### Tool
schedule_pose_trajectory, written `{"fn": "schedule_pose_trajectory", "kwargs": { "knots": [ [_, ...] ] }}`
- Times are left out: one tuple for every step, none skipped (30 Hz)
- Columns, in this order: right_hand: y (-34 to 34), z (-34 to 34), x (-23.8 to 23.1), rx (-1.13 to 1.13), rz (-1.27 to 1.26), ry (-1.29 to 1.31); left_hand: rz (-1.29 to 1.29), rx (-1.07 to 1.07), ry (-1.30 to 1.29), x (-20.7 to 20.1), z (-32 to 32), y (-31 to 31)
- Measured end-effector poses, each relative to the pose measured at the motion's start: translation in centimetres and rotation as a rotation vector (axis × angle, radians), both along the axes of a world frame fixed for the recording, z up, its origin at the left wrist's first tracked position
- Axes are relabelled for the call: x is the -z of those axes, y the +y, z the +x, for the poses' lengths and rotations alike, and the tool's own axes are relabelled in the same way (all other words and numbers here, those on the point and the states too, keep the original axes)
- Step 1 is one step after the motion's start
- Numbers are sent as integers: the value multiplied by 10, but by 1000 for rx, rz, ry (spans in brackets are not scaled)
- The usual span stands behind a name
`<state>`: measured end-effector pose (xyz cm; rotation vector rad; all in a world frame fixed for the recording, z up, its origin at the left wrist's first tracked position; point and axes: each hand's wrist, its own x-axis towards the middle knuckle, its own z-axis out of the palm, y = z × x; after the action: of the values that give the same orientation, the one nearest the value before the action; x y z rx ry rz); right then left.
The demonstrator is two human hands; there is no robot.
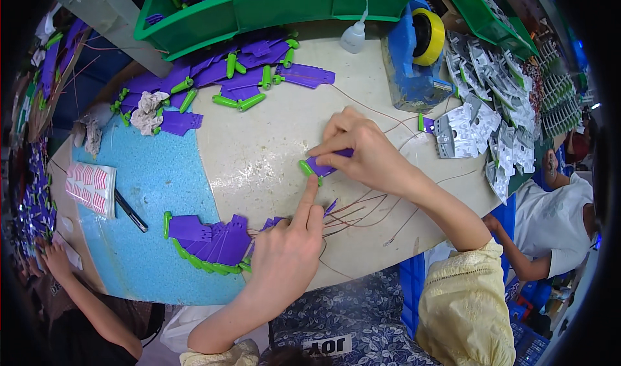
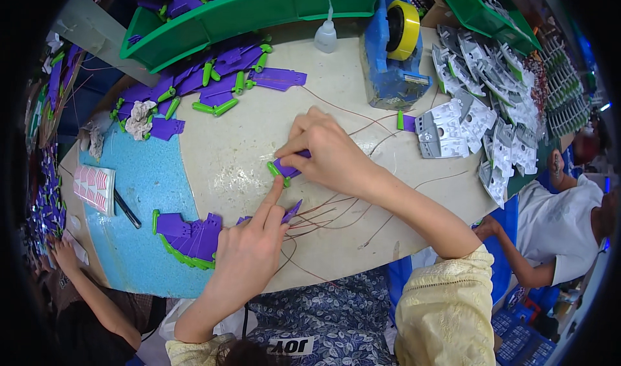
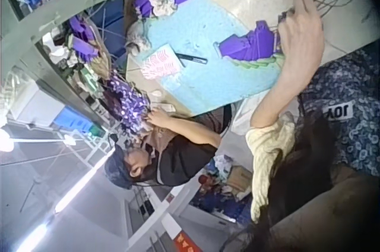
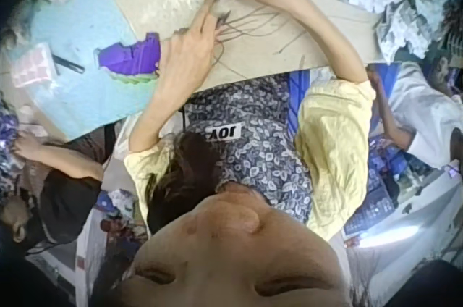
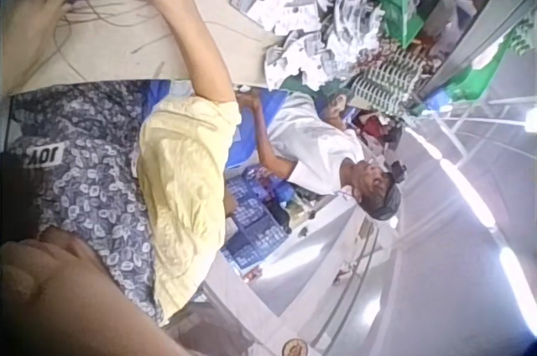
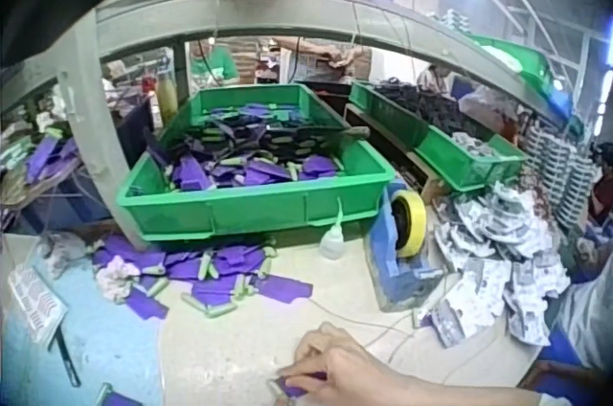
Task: The person assembles small electronic components by inserting red wires into purple plastic housings. They handle the parts one by one, occasionally using a small bottle to apply adhesive to the connections. The completed units are stacked on the table.
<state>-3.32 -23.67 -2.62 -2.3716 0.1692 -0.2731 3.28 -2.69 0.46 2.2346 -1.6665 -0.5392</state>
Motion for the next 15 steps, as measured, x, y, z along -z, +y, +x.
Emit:
{"fn": "schedule_pose_trajectory", "kwargs": {
  "knots": [
    [1,-3,2,-27,-109,-86,-29,9,8,1,2,0],
    [2,-7,2,-30,-148,-99,-59,20,17,1,3,0],
    [4,-10,1,-37,-187,-119,-65,-39,77,-3,4,3],
    [5,-12,-1,-20,-158,-65,-73,-97,138,-9,5,7],
    [9,-14,-4,-2,-128,-11,-81,-154,199,-12,6,10],
    [14,-16,-9,57,124,41,-68,-209,188,-12,10,12],
    [19,-18,-14,117,378,92,-54,-264,177,-10,16,12],
    [24,-21,-20,177,631,144,-40,-318,166,-10,21,11],
    [30,-23,-27,187,723,152,-136,-312,311,-11,23,9],
    [35,-26,-33,198,815,161,-232,-303,456,-12,25,7],
    [39,-27,-37,210,907,170,-328,-292,600,-14,26,6],
    [41,-29,-36,191,995,139,-483,-238,594,-10,21,2],
    [43,-31,-37,211,995,151,-486,-232,591,-6,18,1],
    [45,-34,-39,230,995,164,-488,-227,589,-3,15,0],
    [46,-38,-40,256,993,177,-492,-217,590,0,11,-1]
  ]
}}
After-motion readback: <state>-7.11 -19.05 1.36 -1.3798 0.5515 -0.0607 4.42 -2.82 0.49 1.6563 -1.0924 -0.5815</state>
